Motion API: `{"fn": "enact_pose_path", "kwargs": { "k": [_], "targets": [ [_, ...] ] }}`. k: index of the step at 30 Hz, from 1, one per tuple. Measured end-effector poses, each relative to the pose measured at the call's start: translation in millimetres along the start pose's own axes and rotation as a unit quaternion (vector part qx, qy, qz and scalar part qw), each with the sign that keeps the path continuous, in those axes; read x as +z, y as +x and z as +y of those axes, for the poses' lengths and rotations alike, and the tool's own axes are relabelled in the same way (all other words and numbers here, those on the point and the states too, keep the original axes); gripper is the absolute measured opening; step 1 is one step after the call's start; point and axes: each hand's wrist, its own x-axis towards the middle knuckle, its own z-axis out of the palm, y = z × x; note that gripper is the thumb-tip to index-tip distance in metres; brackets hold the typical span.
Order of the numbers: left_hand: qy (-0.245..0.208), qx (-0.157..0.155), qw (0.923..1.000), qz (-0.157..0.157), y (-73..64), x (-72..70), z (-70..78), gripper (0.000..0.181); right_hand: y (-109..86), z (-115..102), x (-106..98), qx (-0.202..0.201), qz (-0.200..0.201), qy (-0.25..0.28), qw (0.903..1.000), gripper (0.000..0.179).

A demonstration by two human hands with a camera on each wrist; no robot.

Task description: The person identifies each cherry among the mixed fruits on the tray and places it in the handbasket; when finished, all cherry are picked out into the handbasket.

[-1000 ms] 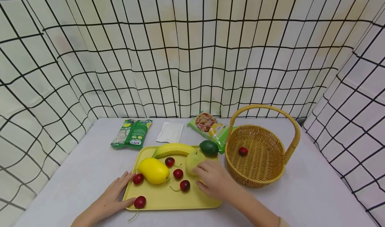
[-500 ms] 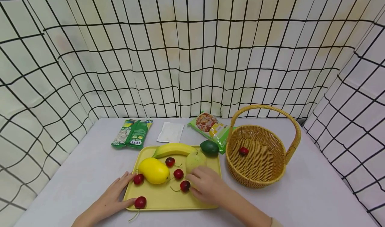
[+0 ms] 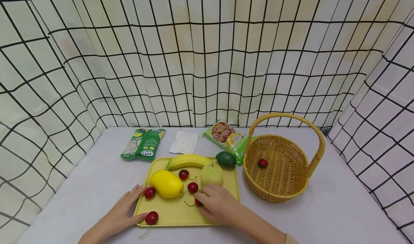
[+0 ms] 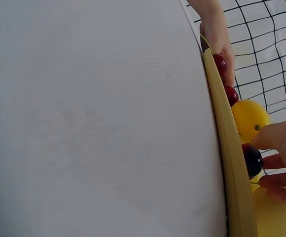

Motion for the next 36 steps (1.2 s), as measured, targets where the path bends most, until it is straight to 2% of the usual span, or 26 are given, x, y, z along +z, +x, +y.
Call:
{"fn": "enact_pose_path", "kwargs": {
  "k": [20,28,36],
  "targets": [
    [0.005,-0.012,0.9999,0.002,0.1,1.7,0.2,0.091,-3.4,1.6,8.4,0.014,-0.020,0.008,0.9997,0.029],
    [0.007,0.000,1.0000,0.004,1.0,1.6,-0.4,0.091,-4.1,1.7,8.9,0.021,-0.028,-0.001,0.9994,0.028],
    [0.010,0.017,0.9997,0.012,-1.1,1.3,-0.4,0.089,-5.0,1.9,10.3,0.006,-0.010,-0.005,0.9999,0.029]
  ]
}}
